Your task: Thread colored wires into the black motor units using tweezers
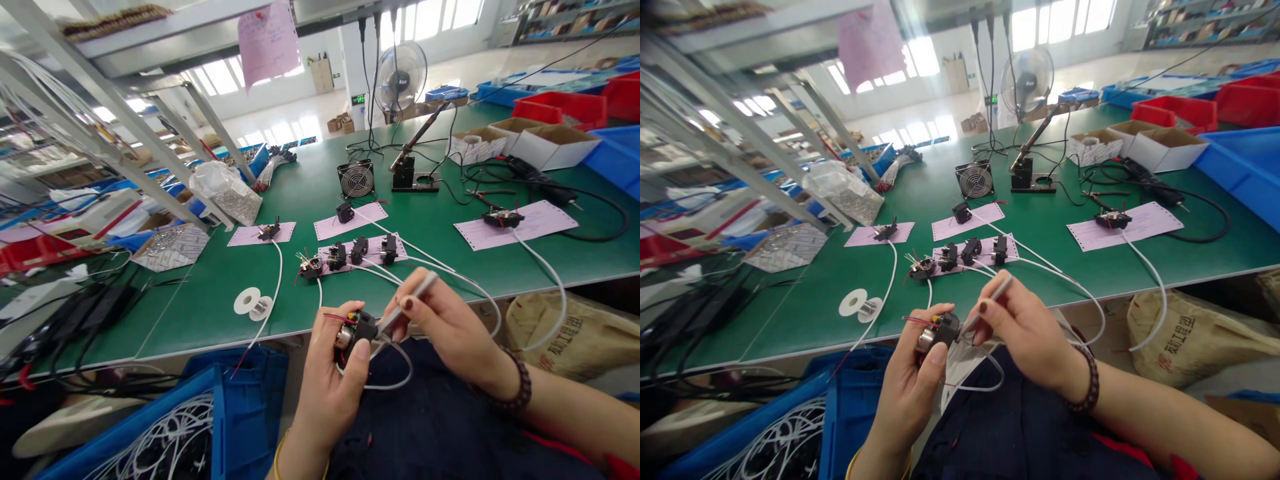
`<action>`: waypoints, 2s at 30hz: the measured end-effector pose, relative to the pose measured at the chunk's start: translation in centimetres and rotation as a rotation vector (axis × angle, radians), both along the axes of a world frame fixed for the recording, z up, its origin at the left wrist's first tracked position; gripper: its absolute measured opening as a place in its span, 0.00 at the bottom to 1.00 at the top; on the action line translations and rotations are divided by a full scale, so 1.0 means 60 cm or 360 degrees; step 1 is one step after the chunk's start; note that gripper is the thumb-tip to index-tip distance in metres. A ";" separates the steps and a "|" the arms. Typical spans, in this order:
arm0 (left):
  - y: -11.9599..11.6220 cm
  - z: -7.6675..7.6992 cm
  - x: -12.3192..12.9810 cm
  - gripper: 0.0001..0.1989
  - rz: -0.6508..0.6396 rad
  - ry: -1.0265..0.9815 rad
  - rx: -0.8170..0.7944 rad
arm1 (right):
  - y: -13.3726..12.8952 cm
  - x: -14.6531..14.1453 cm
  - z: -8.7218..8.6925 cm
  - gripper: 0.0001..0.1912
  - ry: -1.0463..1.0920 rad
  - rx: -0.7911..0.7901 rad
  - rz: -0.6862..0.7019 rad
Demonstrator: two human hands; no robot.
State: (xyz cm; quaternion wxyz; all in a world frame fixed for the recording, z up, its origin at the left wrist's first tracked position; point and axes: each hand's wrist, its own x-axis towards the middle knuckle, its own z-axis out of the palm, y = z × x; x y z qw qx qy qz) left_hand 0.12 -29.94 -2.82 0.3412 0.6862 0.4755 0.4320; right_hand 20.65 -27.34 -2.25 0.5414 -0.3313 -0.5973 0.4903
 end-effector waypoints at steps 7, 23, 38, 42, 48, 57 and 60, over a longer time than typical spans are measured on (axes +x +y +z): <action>-0.002 0.008 0.004 0.22 -0.0022 -0.0058 -0.0048 | 0.008 0.008 -0.006 0.19 0.0472 -0.0425 0.0098; 0.000 -0.002 0.003 0.22 0.0025 -0.0029 -0.0056 | 0.000 0.008 0.000 0.13 0.0050 0.0008 0.0014; 0.008 0.004 0.000 0.19 -0.0054 0.0016 0.0032 | -0.018 0.022 0.016 0.11 0.0083 0.0048 -0.0005; 0.008 0.000 -0.002 0.19 -0.0079 0.0074 0.0037 | -0.026 0.020 0.008 0.08 -0.0177 0.0208 -0.0113; 0.004 -0.005 0.002 0.19 -0.0019 0.0066 -0.0009 | -0.031 0.020 0.009 0.06 -0.0490 0.0577 -0.0323; 0.003 -0.010 0.001 0.21 -0.0288 -0.0192 0.0033 | 0.008 0.010 -0.003 0.24 0.0671 -0.0651 0.0332; 0.007 -0.009 0.000 0.21 -0.0326 -0.0254 0.0028 | 0.013 0.011 -0.003 0.24 0.0752 -0.0745 0.0399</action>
